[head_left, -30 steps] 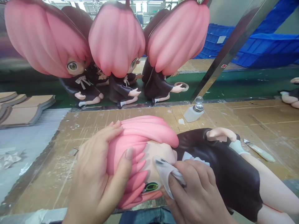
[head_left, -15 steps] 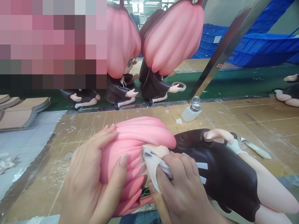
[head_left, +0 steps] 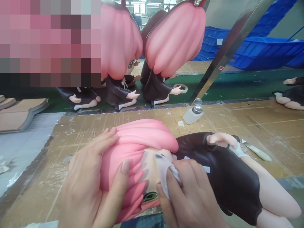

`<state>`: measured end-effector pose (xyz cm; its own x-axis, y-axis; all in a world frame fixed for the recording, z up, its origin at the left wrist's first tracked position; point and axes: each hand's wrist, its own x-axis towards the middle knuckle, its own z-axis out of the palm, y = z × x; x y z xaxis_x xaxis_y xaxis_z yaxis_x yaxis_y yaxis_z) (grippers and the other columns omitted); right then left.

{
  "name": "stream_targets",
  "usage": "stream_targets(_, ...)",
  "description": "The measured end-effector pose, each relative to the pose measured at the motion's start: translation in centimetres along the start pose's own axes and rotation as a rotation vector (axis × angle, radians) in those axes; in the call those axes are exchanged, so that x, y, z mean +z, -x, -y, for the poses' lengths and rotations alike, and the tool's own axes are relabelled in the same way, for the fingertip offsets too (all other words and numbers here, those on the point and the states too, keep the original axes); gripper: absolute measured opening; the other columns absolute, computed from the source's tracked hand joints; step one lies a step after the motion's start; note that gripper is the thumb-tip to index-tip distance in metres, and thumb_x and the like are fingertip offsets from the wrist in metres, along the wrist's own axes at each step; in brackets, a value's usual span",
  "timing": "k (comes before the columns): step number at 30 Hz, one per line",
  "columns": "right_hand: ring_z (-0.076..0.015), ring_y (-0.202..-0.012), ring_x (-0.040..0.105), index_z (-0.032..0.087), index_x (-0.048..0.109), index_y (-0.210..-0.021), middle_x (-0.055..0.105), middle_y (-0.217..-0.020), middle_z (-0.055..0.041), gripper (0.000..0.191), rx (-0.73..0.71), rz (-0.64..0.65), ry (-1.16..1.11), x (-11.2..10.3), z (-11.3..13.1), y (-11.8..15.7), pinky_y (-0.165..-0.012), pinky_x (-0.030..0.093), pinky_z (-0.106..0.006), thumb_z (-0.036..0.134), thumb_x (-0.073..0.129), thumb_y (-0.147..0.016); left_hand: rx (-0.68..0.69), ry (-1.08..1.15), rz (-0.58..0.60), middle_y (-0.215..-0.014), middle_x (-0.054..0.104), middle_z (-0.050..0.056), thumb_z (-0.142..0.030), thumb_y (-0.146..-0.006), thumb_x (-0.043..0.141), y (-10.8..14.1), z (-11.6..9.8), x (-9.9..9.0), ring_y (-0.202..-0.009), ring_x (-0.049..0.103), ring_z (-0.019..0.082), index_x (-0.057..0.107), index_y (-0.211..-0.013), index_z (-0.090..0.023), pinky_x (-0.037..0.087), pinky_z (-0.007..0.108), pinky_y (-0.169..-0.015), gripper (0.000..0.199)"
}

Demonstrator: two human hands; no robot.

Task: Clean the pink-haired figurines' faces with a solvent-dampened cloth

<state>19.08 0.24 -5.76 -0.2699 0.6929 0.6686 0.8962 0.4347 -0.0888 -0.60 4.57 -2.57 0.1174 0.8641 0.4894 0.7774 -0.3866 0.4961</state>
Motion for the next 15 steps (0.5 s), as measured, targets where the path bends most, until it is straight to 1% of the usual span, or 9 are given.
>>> stream_targets(3, -0.0262, -0.072, 0.044, 0.011, 0.061, -0.090, 0.056, -0.079, -0.0148, 0.012, 0.023, -0.048, 0.031, 0.5, 0.7, -1.0, -0.062, 0.037, -0.039, 0.020, 0.056, -0.084, 0.001, -0.005, 0.012, -0.144, 0.055, -0.004, -0.046, -0.089, 0.051, 0.0, -0.2, -0.2, -0.132, 0.051, 0.033, 0.047, -0.139, -0.042, 0.039, 0.058, -0.109, 0.050)
stream_targets(5, -0.0265, -0.071, 0.045, 0.010, 0.061, -0.088, 0.056, -0.077, -0.0148, 0.011, 0.015, -0.056, 0.091, 0.4, 0.7, -0.8, -0.062, 0.036, -0.039, 0.018, 0.058, -0.081, -0.027, 0.004, 0.034, -0.146, 0.052, -0.005, -0.045, -0.090, 0.051, 0.0, -0.3, -0.3, -0.135, 0.049, 0.033, 0.044, -0.140, -0.044, 0.038, 0.059, -0.111, 0.051)
stream_targets(7, -0.0264, -0.070, 0.046, 0.009, 0.062, -0.086, 0.055, -0.074, -0.0143, 0.010, -0.001, -0.035, 0.157, 0.0, 0.4, -0.2, -0.061, 0.035, -0.038, 0.017, 0.060, -0.079, -0.030, 0.010, 0.029, -0.145, 0.053, -0.004, -0.045, -0.089, 0.052, 0.0, -0.4, -0.3, -0.133, 0.050, 0.034, 0.046, -0.138, -0.043, 0.039, 0.059, -0.110, 0.049)
stream_targets(10, -0.0246, -0.067, 0.044, 0.010, 0.061, -0.087, 0.054, -0.072, -0.0122, 0.011, -0.019, 0.012, 0.186, -0.5, 0.0, 0.5, -0.059, 0.033, -0.037, 0.019, 0.060, -0.080, 0.009, 0.004, -0.004, -0.143, 0.056, -0.002, -0.045, -0.087, 0.054, 0.3, -0.3, -0.2, -0.129, 0.053, 0.036, 0.048, -0.139, -0.041, 0.042, 0.061, -0.106, 0.052)
stream_targets(12, -0.0250, -0.067, 0.045, 0.010, 0.061, -0.090, 0.054, -0.073, -0.0122, 0.013, -0.017, 0.013, 0.150, -0.5, 0.1, 0.5, -0.059, 0.035, -0.037, 0.018, 0.058, -0.081, -0.003, 0.001, 0.003, -0.145, 0.054, -0.002, -0.044, -0.087, 0.054, 0.6, -0.2, -0.2, -0.132, 0.051, 0.036, 0.045, -0.141, -0.042, 0.041, 0.064, -0.108, 0.055)
stream_targets(15, -0.0267, -0.070, 0.049, 0.012, 0.061, -0.090, 0.056, -0.073, -0.0125, 0.013, 0.004, -0.031, 0.123, 0.1, 0.9, -0.1, -0.063, 0.040, -0.039, 0.015, 0.055, -0.079, -0.045, 0.012, 0.029, -0.149, 0.048, -0.002, -0.043, -0.087, 0.054, 0.8, -0.1, -0.2, -0.139, 0.044, 0.038, 0.040, -0.143, -0.045, 0.037, 0.068, -0.112, 0.057)
